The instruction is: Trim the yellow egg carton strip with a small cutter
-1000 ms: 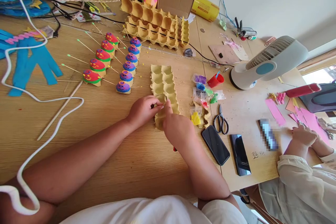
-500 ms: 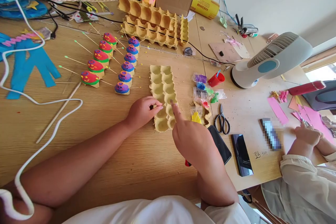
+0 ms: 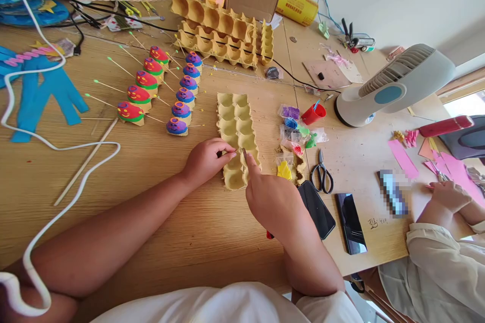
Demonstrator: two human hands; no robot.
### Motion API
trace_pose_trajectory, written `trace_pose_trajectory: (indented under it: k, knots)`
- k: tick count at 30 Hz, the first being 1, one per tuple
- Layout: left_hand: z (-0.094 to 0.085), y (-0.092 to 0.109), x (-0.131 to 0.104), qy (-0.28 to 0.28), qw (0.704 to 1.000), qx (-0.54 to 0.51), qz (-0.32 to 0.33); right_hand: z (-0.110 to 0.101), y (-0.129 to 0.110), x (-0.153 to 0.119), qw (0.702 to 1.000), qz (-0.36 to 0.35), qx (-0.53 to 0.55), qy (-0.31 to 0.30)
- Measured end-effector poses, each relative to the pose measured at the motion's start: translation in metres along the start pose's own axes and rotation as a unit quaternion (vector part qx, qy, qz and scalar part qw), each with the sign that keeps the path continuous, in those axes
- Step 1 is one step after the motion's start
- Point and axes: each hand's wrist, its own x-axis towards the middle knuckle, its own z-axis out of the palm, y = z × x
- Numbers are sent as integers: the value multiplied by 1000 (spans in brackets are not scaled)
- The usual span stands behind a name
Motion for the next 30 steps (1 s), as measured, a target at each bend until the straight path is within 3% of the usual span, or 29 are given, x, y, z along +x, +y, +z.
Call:
trace_pose_trajectory:
  k: [22, 27, 30]
  knots:
    - [-1, 1, 0, 2, 1000, 4, 8, 5, -12, 1, 1000, 18, -7, -9]
    - [-2, 2, 0, 2, 1000, 9, 9, 0, -5, 4, 999, 12, 24, -28]
    - [-2, 2, 1, 2, 1000, 9, 9, -2, 6, 8, 995, -7, 96, -31]
